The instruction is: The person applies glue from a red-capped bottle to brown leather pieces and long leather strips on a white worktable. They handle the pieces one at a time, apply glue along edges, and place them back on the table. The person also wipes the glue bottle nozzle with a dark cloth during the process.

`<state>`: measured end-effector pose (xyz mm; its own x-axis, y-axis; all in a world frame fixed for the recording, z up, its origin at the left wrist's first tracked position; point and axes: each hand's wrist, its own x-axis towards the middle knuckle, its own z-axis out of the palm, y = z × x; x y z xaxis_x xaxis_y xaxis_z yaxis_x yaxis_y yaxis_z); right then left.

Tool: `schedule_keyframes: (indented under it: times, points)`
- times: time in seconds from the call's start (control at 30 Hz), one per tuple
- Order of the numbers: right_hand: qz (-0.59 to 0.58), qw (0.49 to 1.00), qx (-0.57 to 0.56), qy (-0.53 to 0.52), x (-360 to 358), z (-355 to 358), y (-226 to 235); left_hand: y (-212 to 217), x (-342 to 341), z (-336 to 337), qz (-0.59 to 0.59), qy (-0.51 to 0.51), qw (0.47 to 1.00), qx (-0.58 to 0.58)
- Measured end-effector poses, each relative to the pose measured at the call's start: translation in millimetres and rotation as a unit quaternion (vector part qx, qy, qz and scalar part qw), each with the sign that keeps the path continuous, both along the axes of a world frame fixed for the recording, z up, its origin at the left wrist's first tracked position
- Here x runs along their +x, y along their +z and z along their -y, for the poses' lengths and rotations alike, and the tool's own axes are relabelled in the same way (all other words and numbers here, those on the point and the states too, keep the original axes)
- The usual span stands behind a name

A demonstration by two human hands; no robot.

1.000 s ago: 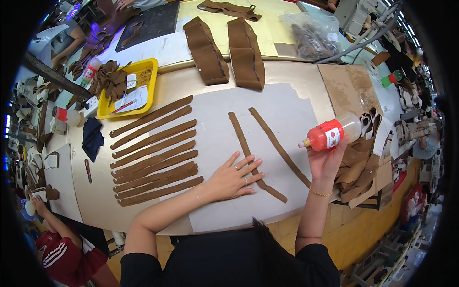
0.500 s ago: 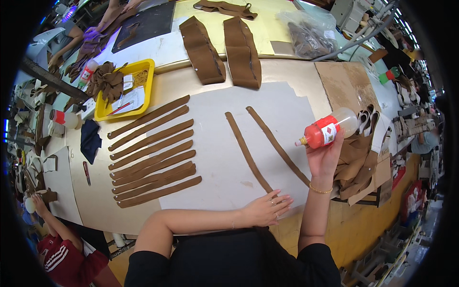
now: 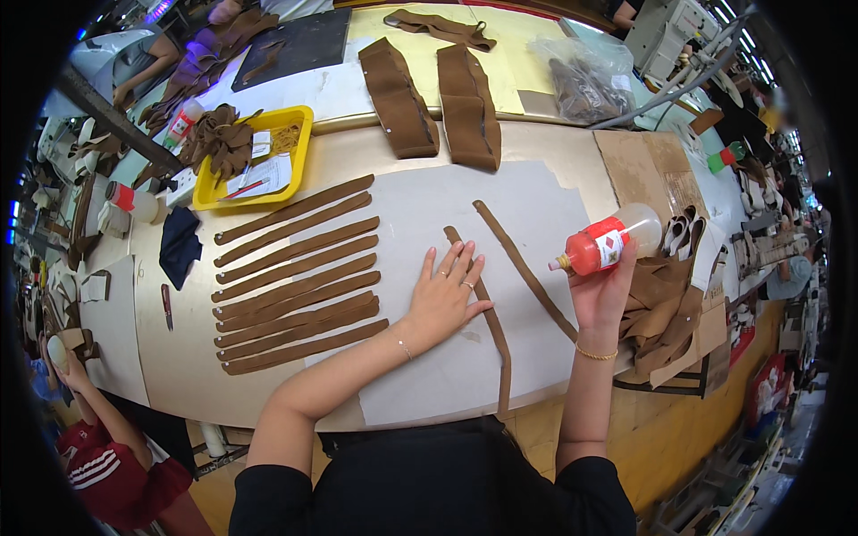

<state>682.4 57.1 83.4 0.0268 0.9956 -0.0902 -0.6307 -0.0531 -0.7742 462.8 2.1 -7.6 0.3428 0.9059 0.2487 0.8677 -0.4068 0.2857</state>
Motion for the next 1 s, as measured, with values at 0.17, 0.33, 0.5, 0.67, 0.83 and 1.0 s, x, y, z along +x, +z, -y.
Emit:
schedule_keyframes:
  times: [0.17,0.33,0.5,0.67,0.83,1.0]
  points:
    - [0.020,0.999,0.006,0.030,-15.0,-17.6,-3.0,-3.0,-42.2,-29.1,-0.021,0.036,0.999,0.004]
    - [0.058,0.994,0.024,0.084,-44.2,-44.1,-16.9,5.0,-70.3,-42.3,0.027,0.063,0.997,0.029]
    - [0.121,0.981,0.066,0.135,-99.8,-92.9,-38.2,-1.1,-78.8,-43.4,0.004,0.086,0.995,0.043]
    - [0.320,0.921,0.174,0.142,-148.5,-129.5,-53.8,1.4,-78.0,-47.8,-0.022,0.090,0.994,0.058]
    - [0.417,0.861,0.226,0.184,-176.3,-135.3,-56.2,3.3,-85.1,-50.1,-0.001,0.084,0.995,0.059]
    - [0.461,0.814,0.299,0.187,-187.4,-137.1,-52.9,5.1,-86.6,-51.2,0.012,0.079,0.995,0.055]
